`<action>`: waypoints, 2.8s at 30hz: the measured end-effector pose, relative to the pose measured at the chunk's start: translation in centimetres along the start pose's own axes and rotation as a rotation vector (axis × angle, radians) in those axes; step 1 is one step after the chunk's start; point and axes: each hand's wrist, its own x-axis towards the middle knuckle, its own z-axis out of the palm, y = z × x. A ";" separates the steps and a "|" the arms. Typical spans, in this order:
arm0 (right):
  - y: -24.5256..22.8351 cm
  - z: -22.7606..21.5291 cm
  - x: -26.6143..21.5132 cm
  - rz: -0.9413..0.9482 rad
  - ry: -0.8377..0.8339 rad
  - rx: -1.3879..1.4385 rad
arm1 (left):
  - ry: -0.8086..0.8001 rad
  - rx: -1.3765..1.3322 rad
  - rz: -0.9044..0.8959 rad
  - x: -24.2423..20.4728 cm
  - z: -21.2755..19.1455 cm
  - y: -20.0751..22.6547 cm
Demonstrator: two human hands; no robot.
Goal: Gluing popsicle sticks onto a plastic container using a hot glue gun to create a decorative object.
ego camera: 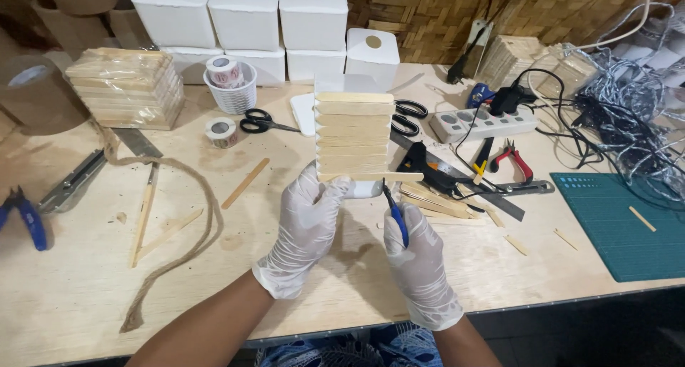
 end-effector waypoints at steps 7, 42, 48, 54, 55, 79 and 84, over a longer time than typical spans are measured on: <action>-0.5 -0.5 0.2 0.090 -0.045 0.035 | -0.004 -0.079 0.014 0.0 0.1 -0.2; -3.9 -1.8 5.8 0.621 0.147 1.121 | 0.019 0.091 -0.108 0.7 0.2 -1.4; -4.6 -2.9 6.1 0.703 0.302 0.804 | -0.178 0.757 -0.063 2.8 -0.6 -1.9; -1.9 -3.8 5.9 0.651 0.404 0.722 | 0.060 0.622 -0.660 3.7 1.4 1.5; -2.7 -4.1 6.0 0.663 0.375 0.749 | -0.060 0.802 -0.604 3.8 1.3 1.4; 0.1 -5.7 9.9 0.594 -0.161 0.580 | -0.212 1.152 0.584 -0.5 -0.5 -5.1; -1.9 -6.5 10.5 0.513 -0.203 0.614 | -0.091 1.284 0.768 -1.6 -0.2 -6.0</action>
